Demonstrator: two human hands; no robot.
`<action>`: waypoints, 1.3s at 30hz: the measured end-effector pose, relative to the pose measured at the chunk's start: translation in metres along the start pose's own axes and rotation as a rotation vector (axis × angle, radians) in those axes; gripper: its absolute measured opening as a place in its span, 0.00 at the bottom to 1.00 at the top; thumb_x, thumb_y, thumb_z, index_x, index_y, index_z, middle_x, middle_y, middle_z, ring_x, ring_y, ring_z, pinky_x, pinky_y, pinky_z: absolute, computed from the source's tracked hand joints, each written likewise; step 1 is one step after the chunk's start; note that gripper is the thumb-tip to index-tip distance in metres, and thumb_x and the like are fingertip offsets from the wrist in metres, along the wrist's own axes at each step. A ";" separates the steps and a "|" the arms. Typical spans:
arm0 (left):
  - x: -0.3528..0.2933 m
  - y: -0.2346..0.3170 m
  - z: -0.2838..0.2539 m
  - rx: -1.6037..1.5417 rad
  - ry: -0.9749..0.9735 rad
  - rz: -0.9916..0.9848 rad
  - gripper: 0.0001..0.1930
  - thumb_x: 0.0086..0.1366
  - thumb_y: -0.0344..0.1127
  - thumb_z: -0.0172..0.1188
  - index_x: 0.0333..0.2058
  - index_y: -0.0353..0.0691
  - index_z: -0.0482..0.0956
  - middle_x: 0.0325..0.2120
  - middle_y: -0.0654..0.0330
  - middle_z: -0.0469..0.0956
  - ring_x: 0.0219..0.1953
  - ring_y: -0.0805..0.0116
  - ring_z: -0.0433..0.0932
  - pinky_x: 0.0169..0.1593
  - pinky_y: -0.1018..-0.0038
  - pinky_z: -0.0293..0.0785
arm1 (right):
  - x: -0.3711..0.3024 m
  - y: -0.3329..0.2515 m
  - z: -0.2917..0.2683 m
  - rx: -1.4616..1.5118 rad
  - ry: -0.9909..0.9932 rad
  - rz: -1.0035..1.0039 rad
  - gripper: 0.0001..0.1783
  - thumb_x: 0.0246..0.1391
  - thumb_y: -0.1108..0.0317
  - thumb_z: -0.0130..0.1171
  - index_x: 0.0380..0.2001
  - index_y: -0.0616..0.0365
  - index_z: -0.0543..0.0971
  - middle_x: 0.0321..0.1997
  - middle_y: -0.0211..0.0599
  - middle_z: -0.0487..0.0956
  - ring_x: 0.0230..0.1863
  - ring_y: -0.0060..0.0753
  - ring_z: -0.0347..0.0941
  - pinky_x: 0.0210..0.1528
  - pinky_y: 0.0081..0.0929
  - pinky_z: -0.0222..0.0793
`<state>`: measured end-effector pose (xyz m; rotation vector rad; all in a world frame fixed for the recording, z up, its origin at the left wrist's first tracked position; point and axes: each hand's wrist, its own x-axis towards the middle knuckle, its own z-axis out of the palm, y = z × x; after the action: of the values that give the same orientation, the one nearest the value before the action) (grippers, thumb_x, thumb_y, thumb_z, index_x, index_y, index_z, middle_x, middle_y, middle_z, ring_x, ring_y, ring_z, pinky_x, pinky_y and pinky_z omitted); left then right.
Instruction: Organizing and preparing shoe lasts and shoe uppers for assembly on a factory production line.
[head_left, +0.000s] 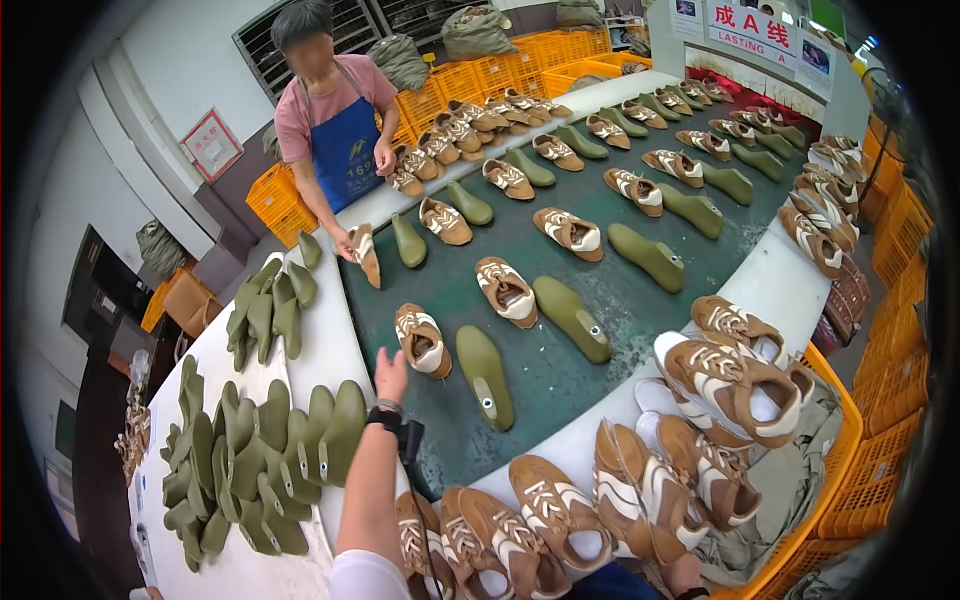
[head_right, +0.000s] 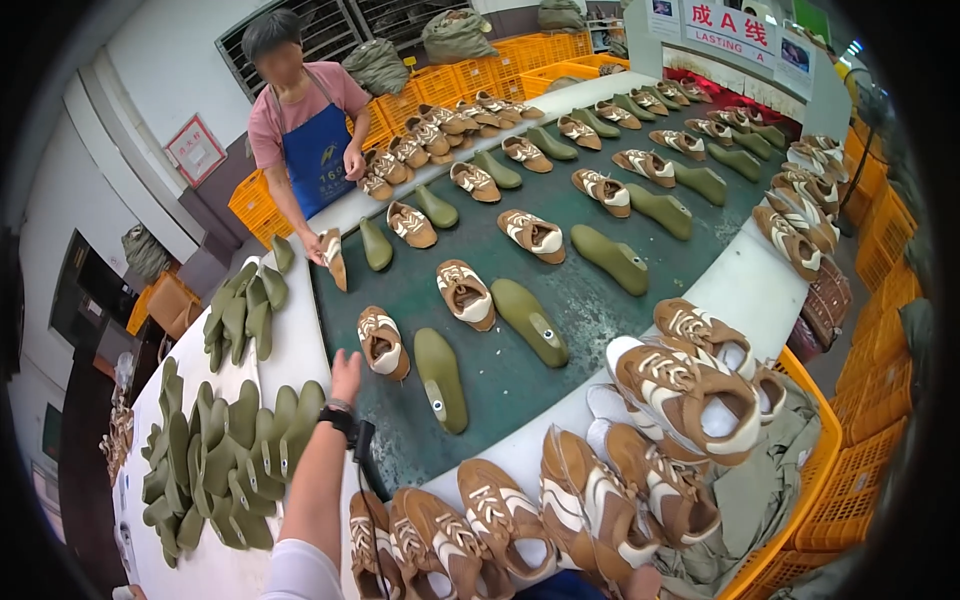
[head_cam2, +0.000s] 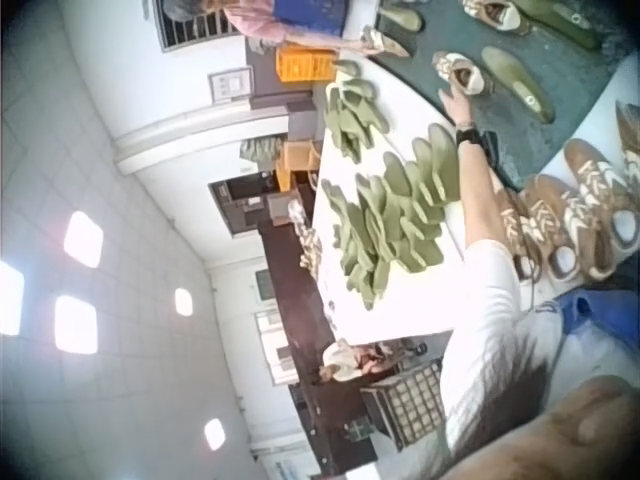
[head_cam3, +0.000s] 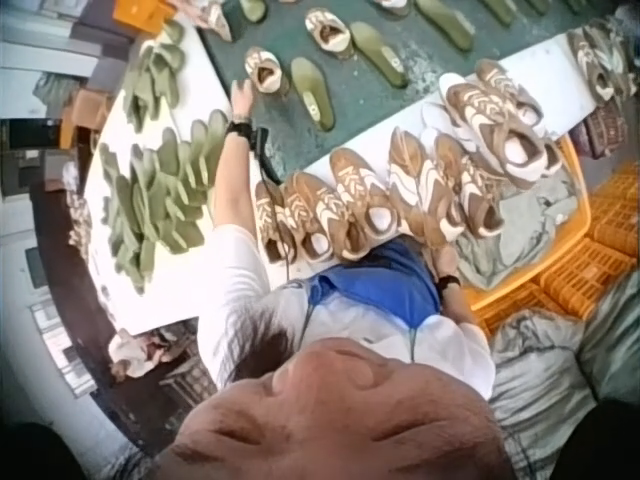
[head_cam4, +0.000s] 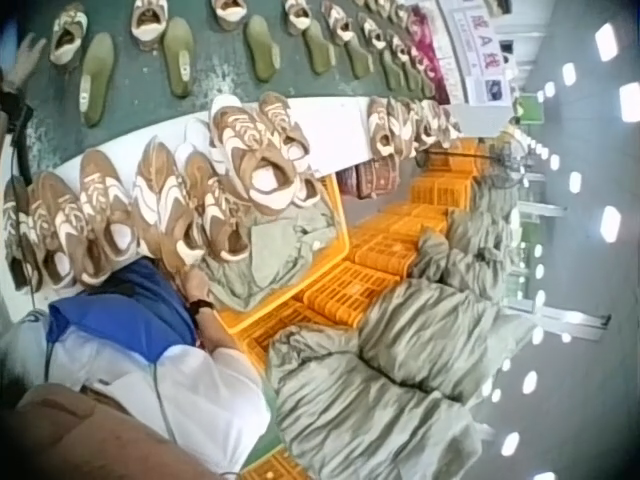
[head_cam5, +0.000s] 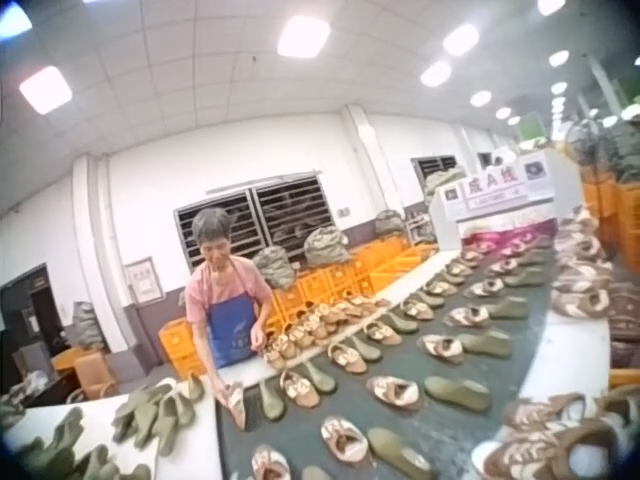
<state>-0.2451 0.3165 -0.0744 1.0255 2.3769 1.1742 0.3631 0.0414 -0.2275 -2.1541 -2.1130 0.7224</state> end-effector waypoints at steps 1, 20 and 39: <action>-0.003 -0.005 -0.027 -0.050 0.013 -0.013 0.30 0.60 0.44 0.55 0.56 0.32 0.61 0.44 0.49 0.73 0.45 0.62 0.71 0.50 0.70 0.67 | 0.003 -0.010 -0.004 -0.048 -0.021 0.076 0.15 0.42 0.56 0.60 0.24 0.58 0.78 0.22 0.49 0.77 0.28 0.54 0.75 0.30 0.43 0.71; -0.498 -0.120 -0.225 -0.202 -0.082 -0.075 0.14 0.59 0.28 0.55 0.44 0.31 0.73 0.35 0.55 0.79 0.38 0.70 0.77 0.43 0.78 0.71 | 0.005 -0.007 -0.022 0.197 -0.066 -0.086 0.16 0.44 0.65 0.57 0.35 0.64 0.72 0.32 0.59 0.77 0.38 0.59 0.73 0.41 0.45 0.70; -0.446 -0.188 -0.207 0.651 0.436 0.272 0.21 0.52 0.34 0.59 0.46 0.35 0.70 0.45 0.44 0.67 0.50 0.45 0.64 0.54 0.55 0.60 | -0.015 -0.015 -0.022 0.030 0.047 0.101 0.18 0.42 0.56 0.60 0.33 0.57 0.77 0.31 0.49 0.79 0.37 0.51 0.75 0.40 0.42 0.71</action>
<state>-0.1315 -0.1966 -0.1125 1.4405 3.1625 0.7546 0.3574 0.0341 -0.1980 -2.2525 -1.9702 0.6986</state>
